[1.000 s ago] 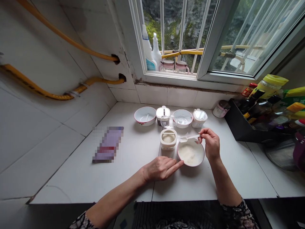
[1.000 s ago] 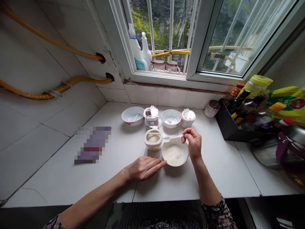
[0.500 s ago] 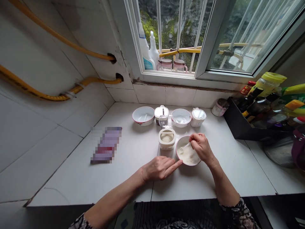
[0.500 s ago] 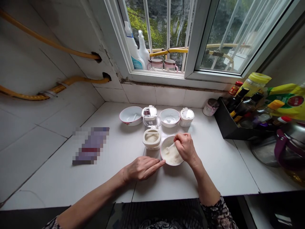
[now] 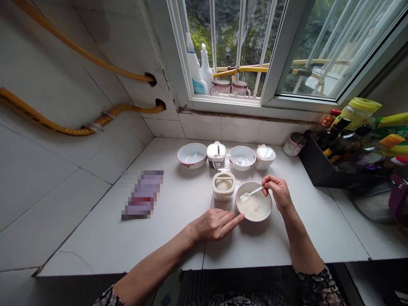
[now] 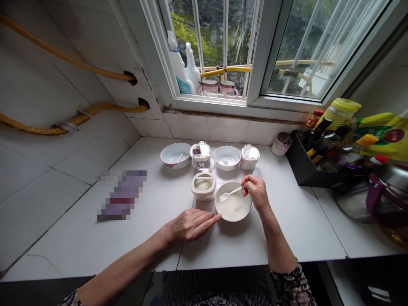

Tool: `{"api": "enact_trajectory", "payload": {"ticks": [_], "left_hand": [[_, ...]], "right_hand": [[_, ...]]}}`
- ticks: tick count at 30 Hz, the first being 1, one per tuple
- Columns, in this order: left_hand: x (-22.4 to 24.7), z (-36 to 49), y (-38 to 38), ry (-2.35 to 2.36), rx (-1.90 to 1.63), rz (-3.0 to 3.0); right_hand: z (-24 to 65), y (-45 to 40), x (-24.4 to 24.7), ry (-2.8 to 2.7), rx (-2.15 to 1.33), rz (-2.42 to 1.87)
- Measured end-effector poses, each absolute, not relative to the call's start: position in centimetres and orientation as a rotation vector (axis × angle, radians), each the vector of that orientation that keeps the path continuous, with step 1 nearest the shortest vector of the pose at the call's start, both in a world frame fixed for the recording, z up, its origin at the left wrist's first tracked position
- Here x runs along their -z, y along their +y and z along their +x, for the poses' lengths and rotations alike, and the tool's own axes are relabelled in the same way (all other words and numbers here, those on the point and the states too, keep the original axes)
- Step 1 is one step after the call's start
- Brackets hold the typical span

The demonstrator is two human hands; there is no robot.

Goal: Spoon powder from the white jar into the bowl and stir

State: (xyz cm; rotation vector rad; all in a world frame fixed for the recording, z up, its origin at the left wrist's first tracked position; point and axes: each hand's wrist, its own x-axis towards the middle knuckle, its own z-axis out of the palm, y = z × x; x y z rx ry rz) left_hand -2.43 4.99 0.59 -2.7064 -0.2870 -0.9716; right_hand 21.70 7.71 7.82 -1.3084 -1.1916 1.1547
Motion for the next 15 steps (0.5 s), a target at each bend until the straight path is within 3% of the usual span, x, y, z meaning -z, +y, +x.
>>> {"api": "enact_trajectory", "payload": {"ticks": [10,15], "left_hand": [[-0.9,-2.4,4.9,-0.296,0.97,-2.732],[-0.7,-2.4,5.0,-0.297,0.968,-2.729]], "right_hand": [[21.2,8.0,-7.6,-1.093,-1.112,-1.226],[18.5,6.7,-8.0,-1.387,-0.725,-1.122]]}}
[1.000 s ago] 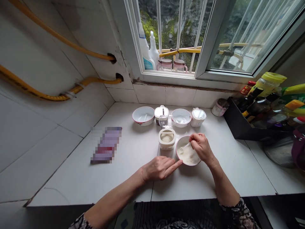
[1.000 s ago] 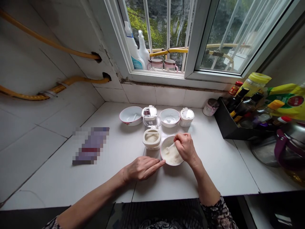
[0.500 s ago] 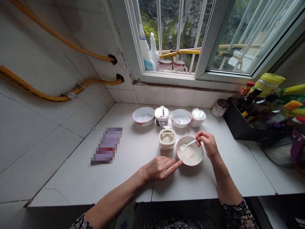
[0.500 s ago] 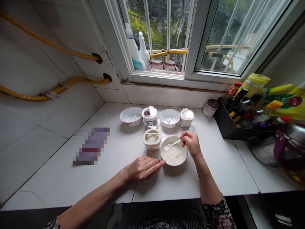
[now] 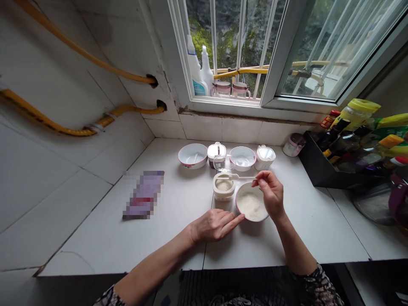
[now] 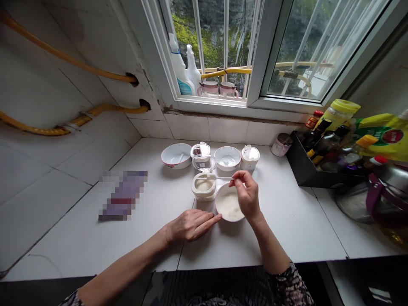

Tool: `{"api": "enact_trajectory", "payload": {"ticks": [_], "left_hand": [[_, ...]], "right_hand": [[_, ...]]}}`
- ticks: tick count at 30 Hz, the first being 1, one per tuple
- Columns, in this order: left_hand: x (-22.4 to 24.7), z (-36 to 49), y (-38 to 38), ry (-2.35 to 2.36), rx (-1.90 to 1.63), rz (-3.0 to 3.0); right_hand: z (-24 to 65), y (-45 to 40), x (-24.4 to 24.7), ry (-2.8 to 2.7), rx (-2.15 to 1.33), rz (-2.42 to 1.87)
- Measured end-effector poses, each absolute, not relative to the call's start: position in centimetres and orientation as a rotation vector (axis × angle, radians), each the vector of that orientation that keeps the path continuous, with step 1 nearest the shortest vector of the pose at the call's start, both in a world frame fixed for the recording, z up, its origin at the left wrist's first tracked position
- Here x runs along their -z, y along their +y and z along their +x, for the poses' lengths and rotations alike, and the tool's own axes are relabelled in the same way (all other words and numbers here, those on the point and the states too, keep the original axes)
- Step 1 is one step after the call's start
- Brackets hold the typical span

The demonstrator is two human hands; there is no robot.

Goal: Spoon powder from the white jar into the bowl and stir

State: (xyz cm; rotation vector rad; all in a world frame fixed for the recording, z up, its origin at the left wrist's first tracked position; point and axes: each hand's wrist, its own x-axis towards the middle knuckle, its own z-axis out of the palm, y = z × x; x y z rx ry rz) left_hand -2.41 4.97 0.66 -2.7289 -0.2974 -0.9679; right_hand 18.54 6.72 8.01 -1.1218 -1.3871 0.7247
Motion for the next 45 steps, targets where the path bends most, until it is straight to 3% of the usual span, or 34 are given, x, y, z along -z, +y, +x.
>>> {"api": "enact_trajectory", "payload": {"ticks": [4,7,10,14,17,20,27,36,45], "left_hand": [[-0.3,-2.5,5.0,-0.313,0.96,-2.732],[-0.4,-2.4,5.0,-0.3,0.967,-2.722],[-0.8,-2.3,5.0,-0.283,1.004,-2.701],[-1.1,-2.2,5.0,-0.261,1.018,-2.693],[-1.1,-2.2,5.0,-0.262,1.027,-2.691],[-1.1,-2.1,5.0,-0.263,1.051,-2.686],[-1.1,-2.1,4.9,-0.277,1.014,-2.684],[-1.1,-2.2,5.0,-0.279,1.007,-2.688],[-1.1,-2.1,4.9,-0.275,1.013,-2.674]], "right_hand": [[17.6,6.2,-8.0,-1.9,-0.191,-0.908],[17.7,6.1,-7.8,-1.971,-0.058,-0.803],[17.9,5.9,-7.8,-1.787,-0.201,-0.908],[18.4,6.3,-7.7,-1.334,-0.77,-1.11],[19.6,7.0,-7.7,-1.106,-0.992,-1.12],[20.9,7.5,-7.5,-1.182,-0.975,-1.203],[20.8,6.9,-7.5,-1.824,-0.576,-1.317],[21.1,7.4,-7.4,-1.409,-1.015,-1.349],[21.7,8.0,-7.5,-1.151,-1.13,-1.312]]}}
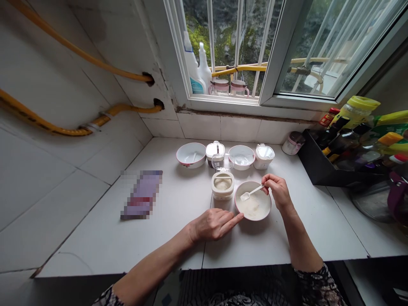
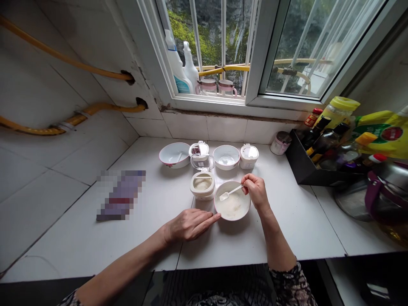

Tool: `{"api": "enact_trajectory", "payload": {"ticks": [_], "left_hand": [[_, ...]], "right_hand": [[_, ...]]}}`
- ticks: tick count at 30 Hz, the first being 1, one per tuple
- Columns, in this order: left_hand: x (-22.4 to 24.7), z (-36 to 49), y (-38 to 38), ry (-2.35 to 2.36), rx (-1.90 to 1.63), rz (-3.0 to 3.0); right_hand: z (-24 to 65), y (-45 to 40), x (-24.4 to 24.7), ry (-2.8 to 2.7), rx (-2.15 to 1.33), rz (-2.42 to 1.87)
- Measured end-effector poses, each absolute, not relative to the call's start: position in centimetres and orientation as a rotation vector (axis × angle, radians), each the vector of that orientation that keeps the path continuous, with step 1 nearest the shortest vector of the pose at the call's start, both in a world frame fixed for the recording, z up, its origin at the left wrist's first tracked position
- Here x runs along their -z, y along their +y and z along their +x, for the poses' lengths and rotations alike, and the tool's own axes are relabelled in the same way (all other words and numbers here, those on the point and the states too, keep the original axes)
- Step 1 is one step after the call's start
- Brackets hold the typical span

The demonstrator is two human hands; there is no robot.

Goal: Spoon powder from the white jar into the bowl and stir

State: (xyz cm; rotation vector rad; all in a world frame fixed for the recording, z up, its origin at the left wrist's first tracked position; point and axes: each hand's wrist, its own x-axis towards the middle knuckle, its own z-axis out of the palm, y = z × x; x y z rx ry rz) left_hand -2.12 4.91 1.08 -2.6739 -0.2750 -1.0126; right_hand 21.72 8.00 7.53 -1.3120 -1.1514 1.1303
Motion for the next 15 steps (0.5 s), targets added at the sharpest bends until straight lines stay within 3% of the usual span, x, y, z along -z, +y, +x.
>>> {"api": "enact_trajectory", "payload": {"ticks": [8,15], "left_hand": [[-1.3,-2.2,4.9,-0.275,1.019,-2.676],[-0.8,-2.3,5.0,-0.287,0.979,-2.686]], "right_hand": [[19.7,7.4,-8.1,-1.174,-0.988,-1.168],[17.5,6.0,-8.3,-1.952,-0.077,-0.863]]}}
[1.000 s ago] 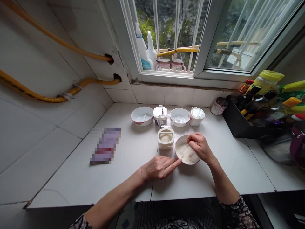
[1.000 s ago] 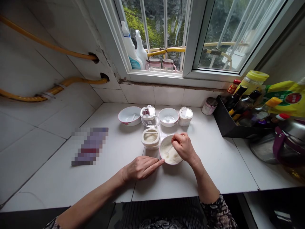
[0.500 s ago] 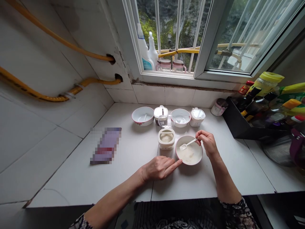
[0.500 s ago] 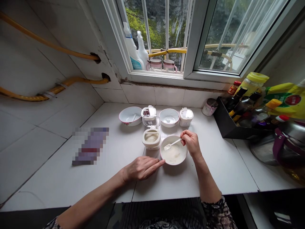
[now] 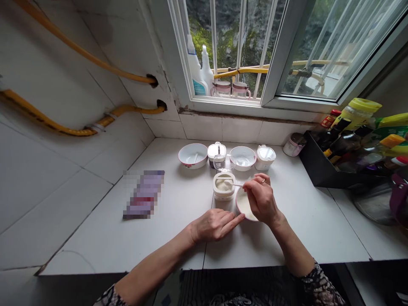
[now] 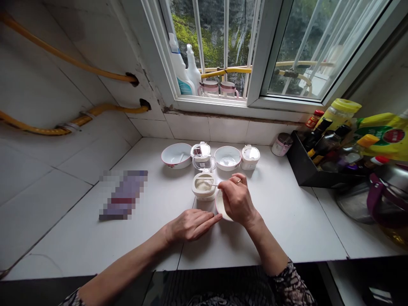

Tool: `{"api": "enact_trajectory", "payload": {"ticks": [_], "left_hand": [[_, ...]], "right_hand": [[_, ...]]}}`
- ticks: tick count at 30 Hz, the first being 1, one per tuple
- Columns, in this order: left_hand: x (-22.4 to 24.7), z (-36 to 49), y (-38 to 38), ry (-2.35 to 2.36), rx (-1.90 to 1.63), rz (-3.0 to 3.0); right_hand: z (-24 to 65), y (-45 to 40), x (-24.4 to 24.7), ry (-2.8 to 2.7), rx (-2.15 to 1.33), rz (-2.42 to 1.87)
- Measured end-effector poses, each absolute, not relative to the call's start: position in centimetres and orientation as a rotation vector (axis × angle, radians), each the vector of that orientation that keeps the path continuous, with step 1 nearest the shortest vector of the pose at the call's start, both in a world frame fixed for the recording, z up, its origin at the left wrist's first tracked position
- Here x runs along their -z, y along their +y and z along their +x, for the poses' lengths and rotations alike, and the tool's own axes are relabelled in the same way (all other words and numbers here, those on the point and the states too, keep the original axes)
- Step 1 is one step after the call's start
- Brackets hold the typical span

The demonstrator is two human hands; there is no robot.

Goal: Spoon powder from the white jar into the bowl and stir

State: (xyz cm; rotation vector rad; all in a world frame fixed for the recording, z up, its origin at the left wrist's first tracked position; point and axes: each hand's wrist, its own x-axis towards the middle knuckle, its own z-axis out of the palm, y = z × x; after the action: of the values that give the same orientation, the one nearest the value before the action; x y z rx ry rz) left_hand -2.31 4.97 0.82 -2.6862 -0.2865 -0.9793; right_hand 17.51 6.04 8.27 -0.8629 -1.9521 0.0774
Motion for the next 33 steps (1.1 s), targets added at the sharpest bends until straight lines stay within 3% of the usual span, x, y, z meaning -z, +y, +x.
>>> {"api": "enact_trajectory", "payload": {"ticks": [4,10,13,17,24,28,33], "left_hand": [[-0.8,-2.3,5.0,-0.295,0.962,-2.691],[-1.5,-2.1,4.9,-0.268,1.022,-2.688],[-1.4,-2.1,4.9,-0.272,1.029,-2.689],[-1.2,-2.1,4.9,-0.274,1.025,-2.678],[-1.4,-2.1,4.9,-0.289,1.03,-2.663],[-1.3,-2.1,4.9,-0.287,1.017,-2.659],[-1.1,-2.2,4.9,-0.272,1.011,-2.672]], "right_hand": [[17.8,5.8,-8.2,-1.916,-0.057,-0.85],[19.2,6.6,-8.0,-1.255,-0.875,-1.126],[20.4,7.4,-7.8,-1.06,-1.09,-1.154],[21.9,7.7,-7.9,-1.116,-1.08,-1.254],[21.6,7.0,-7.7,-1.729,-0.601,-1.392],[20.6,6.8,-7.4,-1.808,-0.688,-1.347],[20.8,7.0,-7.4,-1.519,-0.926,-1.373]]}}
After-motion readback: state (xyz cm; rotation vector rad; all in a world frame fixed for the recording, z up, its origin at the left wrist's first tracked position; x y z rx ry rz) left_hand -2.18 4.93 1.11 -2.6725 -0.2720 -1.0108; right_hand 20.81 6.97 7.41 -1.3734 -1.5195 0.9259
